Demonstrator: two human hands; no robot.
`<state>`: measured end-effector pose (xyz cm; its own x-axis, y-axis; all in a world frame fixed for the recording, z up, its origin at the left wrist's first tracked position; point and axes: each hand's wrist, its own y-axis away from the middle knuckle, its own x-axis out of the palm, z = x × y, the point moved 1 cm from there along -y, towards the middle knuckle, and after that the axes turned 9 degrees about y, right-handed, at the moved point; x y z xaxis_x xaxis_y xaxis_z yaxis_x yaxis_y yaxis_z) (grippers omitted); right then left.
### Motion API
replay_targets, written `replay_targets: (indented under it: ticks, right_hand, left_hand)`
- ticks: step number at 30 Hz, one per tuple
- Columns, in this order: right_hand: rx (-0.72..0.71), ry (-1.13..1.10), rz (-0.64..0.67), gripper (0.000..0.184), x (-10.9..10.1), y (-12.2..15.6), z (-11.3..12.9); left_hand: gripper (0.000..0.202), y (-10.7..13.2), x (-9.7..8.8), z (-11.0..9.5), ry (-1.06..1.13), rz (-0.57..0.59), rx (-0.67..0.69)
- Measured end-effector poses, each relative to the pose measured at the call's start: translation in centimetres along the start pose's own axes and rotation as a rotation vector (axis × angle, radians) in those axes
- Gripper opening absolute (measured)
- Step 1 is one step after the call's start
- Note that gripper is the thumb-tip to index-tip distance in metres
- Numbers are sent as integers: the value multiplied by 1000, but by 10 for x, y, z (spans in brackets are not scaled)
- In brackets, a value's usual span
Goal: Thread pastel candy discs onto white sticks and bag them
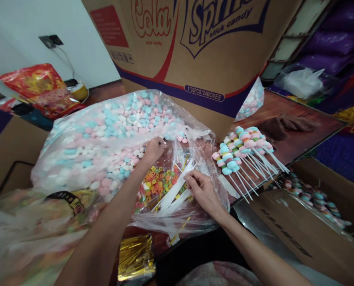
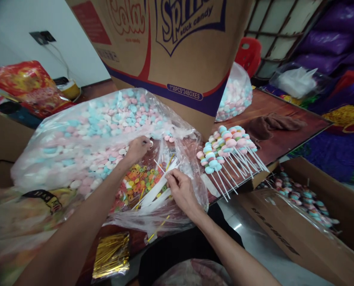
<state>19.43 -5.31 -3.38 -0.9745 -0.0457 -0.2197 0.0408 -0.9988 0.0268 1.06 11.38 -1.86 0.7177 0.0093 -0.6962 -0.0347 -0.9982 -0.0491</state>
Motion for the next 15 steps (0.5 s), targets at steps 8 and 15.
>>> replay_targets:
  ticks: [8, 15]
  right_hand:
    - [-25, 41, -4, 30, 0, 1, -1]
    - [-30, 10, 5, 26, 0, -2, -1]
  left_hand:
    - [12, 8, 5, 2, -117, -10, 107]
    - [25, 21, 8, 1, -258, 58, 271]
